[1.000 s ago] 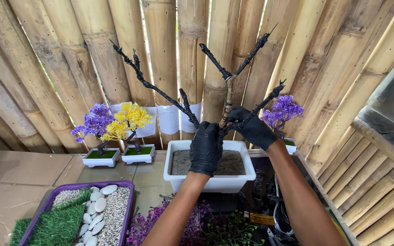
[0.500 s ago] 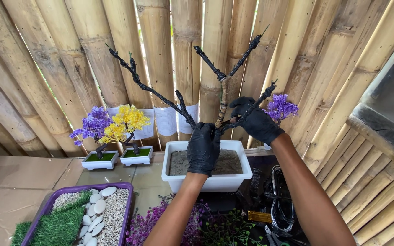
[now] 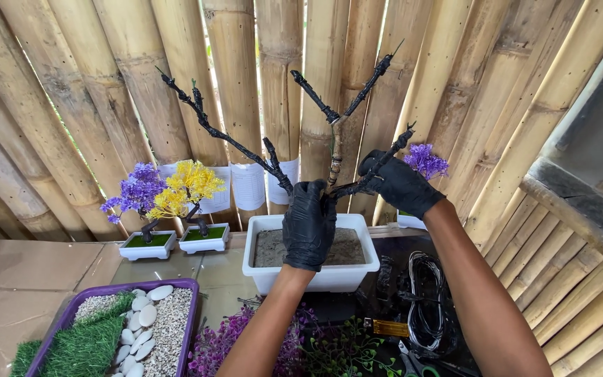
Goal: The person arranges a bare bonsai tree in a white rectangular pot filled with soil. They use both hands to position the branches and adjust the tree's placement within the pot. The workspace includes other bonsai trees, gardening tools, and decorative materials.
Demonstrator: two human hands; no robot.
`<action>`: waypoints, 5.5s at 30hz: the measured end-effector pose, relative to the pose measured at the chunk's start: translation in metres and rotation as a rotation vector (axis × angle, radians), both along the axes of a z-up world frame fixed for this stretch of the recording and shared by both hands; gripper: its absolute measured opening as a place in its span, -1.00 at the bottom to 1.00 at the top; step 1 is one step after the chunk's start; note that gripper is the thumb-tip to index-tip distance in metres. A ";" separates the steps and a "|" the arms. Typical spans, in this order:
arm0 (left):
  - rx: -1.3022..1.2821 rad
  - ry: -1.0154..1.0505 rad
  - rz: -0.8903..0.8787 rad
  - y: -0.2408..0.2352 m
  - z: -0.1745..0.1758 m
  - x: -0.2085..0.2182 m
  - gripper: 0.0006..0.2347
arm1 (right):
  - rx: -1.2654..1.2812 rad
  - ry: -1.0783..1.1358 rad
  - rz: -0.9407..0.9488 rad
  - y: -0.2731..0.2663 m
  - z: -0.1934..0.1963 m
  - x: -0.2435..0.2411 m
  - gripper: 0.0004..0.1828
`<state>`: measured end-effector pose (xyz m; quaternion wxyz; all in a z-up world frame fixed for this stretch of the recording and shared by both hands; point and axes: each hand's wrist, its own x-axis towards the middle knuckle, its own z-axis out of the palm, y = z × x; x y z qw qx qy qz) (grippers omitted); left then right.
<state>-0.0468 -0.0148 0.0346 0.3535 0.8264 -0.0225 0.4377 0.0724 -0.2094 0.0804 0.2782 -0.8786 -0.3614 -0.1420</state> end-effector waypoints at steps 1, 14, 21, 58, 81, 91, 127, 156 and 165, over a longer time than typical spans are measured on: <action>0.000 0.000 -0.001 0.002 0.012 -0.009 -0.75 | 0.000 0.000 -0.001 0.002 -0.001 -0.001 -0.77; 0.474 0.095 0.078 -0.006 0.010 0.064 -0.82 | 0.001 -0.152 -0.088 -0.010 -0.040 0.018 -0.65; 0.271 0.173 0.172 -0.021 -0.001 0.085 -0.70 | 0.674 0.441 0.306 -0.016 -0.035 0.006 -0.78; 0.167 0.079 -0.638 0.062 0.000 0.004 -0.81 | 0.449 -0.134 -0.075 0.074 -0.029 -0.129 -0.68; 0.294 0.053 -0.293 0.025 -0.001 -0.029 -0.54 | 0.123 -0.331 -0.125 0.059 -0.056 -0.090 -0.60; 0.321 -0.198 -0.133 0.050 -0.028 0.005 -0.89 | 0.187 -0.417 -0.447 0.049 -0.074 -0.078 -0.73; 0.500 -0.442 0.170 0.076 0.003 0.053 -0.86 | 0.748 0.506 -0.088 0.093 -0.104 -0.028 -0.59; 0.635 -0.021 -0.038 0.072 -0.009 0.127 -0.81 | 0.858 0.665 0.118 0.057 -0.062 -0.036 -0.62; 0.630 -0.103 0.071 0.073 -0.022 0.147 -0.86 | 0.979 0.721 0.411 0.050 -0.082 0.069 -0.83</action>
